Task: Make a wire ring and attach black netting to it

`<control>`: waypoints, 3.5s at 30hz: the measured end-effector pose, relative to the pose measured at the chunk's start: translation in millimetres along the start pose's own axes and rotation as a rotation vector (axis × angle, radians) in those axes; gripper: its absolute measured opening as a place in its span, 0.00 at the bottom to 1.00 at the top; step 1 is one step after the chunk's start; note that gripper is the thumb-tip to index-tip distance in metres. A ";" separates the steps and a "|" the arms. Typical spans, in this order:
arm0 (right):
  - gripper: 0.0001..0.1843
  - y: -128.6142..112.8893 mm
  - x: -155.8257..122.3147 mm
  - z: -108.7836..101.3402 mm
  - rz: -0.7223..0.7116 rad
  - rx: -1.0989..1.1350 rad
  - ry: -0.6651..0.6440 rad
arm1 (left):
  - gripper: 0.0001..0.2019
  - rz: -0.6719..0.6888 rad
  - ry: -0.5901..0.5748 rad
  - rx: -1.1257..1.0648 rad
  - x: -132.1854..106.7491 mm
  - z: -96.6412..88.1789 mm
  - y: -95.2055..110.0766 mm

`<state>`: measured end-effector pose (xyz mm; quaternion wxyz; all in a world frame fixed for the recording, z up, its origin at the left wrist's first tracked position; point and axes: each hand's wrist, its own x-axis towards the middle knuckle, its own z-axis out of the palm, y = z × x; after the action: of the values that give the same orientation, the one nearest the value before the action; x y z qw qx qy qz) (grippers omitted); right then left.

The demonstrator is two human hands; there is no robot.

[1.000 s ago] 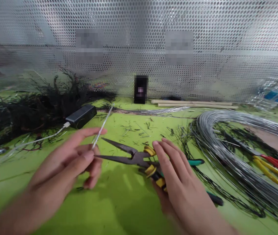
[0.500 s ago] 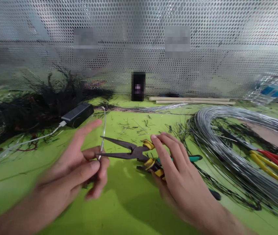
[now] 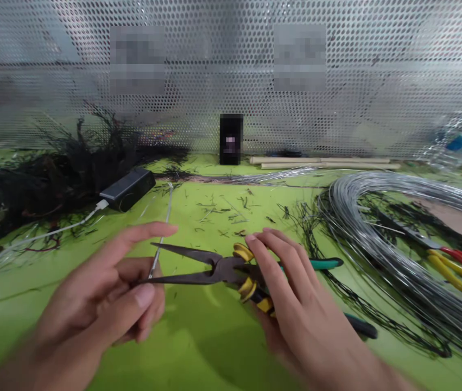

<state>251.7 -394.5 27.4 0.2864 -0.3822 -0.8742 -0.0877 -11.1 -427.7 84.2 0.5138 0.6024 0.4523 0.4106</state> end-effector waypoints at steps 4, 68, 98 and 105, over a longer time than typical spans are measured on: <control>0.32 -5.9 -0.8 -2.3 0.014 0.003 0.006 | 0.22 0.021 0.080 0.172 -5.5 0.2 -4.8; 0.23 -13.6 2.5 20.2 -0.153 -0.384 0.036 | 0.08 0.106 0.219 0.201 2.9 6.6 -6.0; 0.13 41.2 50.7 -2.6 0.179 0.077 0.163 | 0.18 0.442 0.349 0.647 1.0 -3.0 -8.7; 0.14 -6.1 92.4 -37.6 -0.225 0.482 -0.017 | 0.18 0.716 0.361 0.897 9.1 -11.2 14.0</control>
<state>213.4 -355.6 111.1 0.3501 -0.2040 -0.9093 0.0952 -17.8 -417.0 99.9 -0.0459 0.7961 0.4304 0.4229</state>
